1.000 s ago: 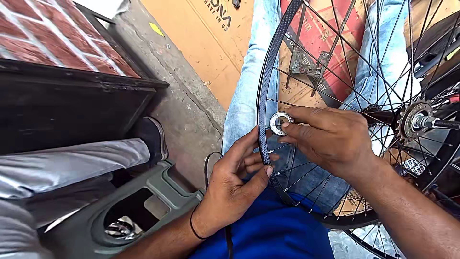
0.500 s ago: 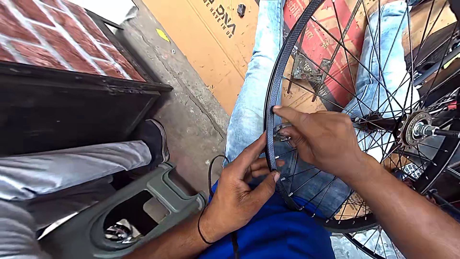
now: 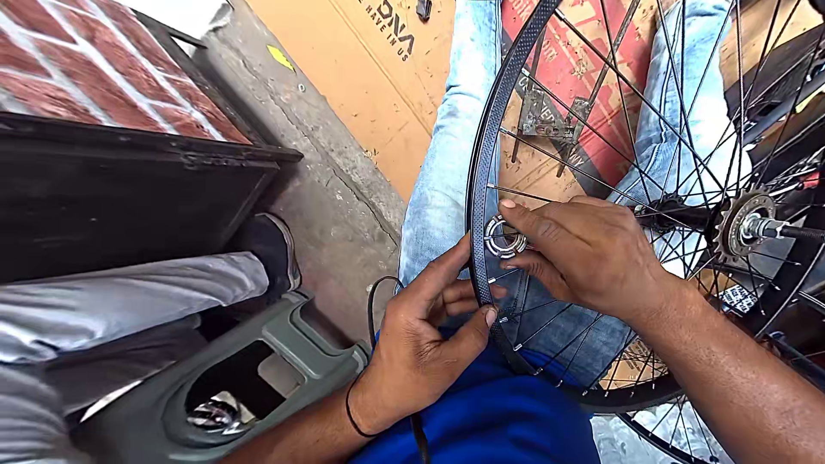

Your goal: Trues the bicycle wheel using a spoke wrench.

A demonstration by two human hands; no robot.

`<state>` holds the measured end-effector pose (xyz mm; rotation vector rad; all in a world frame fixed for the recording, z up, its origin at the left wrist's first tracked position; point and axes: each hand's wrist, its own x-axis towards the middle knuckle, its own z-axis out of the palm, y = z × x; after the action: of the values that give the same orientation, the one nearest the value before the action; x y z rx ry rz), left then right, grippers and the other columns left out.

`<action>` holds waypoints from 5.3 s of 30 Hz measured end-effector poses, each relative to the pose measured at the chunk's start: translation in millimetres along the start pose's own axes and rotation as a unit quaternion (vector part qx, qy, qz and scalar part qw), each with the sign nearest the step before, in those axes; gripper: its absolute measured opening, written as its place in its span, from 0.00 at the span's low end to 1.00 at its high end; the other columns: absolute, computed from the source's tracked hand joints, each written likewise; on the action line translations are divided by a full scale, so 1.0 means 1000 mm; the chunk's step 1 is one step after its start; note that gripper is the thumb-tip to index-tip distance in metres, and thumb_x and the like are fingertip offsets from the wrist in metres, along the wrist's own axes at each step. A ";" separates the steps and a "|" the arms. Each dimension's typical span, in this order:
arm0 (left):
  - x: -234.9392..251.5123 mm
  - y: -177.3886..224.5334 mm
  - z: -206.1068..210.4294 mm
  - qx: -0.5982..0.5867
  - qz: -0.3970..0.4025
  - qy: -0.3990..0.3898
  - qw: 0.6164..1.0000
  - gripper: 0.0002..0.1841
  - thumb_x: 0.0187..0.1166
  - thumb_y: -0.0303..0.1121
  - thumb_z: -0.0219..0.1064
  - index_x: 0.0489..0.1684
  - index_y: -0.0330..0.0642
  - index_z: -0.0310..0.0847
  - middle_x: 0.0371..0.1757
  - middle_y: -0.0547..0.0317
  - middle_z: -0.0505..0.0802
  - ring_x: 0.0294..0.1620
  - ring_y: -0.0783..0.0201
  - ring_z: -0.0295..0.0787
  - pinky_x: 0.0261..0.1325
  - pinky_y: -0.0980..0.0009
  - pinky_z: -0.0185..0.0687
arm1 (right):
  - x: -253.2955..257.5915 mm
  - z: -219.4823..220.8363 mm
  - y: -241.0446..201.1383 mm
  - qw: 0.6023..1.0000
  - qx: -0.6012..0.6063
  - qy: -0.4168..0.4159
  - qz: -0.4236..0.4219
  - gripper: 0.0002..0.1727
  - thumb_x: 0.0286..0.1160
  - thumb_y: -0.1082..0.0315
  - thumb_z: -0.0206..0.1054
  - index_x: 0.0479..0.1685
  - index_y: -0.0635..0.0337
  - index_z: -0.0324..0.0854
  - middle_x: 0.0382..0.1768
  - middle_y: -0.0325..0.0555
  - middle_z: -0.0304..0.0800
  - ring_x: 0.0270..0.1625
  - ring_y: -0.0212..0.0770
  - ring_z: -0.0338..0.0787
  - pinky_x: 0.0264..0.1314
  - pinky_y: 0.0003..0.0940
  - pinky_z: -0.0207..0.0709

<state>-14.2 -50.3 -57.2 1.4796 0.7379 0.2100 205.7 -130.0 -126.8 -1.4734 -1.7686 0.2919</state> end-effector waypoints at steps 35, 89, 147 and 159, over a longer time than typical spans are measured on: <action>0.011 0.003 -0.001 0.013 -0.026 -0.030 0.999 0.56 0.63 0.16 0.68 0.97 0.54 0.38 0.71 0.49 0.84 0.45 0.53 0.94 0.43 0.65 0.96 | -0.010 -0.017 -0.028 0.968 -0.062 0.094 0.224 0.21 0.79 0.55 0.72 0.58 0.63 0.92 0.55 0.53 0.96 0.55 0.44 0.96 0.55 0.40 0.87; 0.010 -0.016 -0.013 0.054 -0.037 -0.105 0.992 0.54 0.77 0.32 0.70 0.97 0.56 0.25 0.47 0.59 0.91 0.41 0.58 0.95 0.43 0.66 0.97 | 0.042 -0.002 -0.031 0.931 0.031 -0.092 0.353 0.22 0.94 0.52 0.48 0.73 0.35 0.85 0.22 0.32 0.86 0.22 0.36 0.83 0.20 0.43 0.71; 0.023 -0.035 0.000 -0.059 0.043 0.022 0.997 0.50 0.58 0.19 0.74 0.92 0.40 0.57 0.82 0.46 0.76 0.80 0.45 0.75 0.77 0.52 0.81 | 0.008 0.019 -0.019 0.983 -0.008 0.006 0.185 0.22 0.92 0.53 0.55 0.55 0.55 0.92 0.34 0.40 0.95 0.36 0.39 0.94 0.34 0.39 0.85; 0.024 -0.033 0.004 -0.068 0.066 0.013 0.995 0.51 0.56 0.18 0.75 0.91 0.39 0.57 0.72 0.44 0.82 0.70 0.48 0.82 0.70 0.56 0.85 | 0.029 0.014 -0.028 0.929 0.016 -0.008 0.368 0.20 0.91 0.47 0.53 0.57 0.35 0.93 0.27 0.33 0.92 0.26 0.39 0.88 0.24 0.47 0.73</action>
<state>-3.5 -44.4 -96.2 1.3998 0.6338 0.3740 175.6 -108.2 -106.2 -2.0677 -1.1403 0.7055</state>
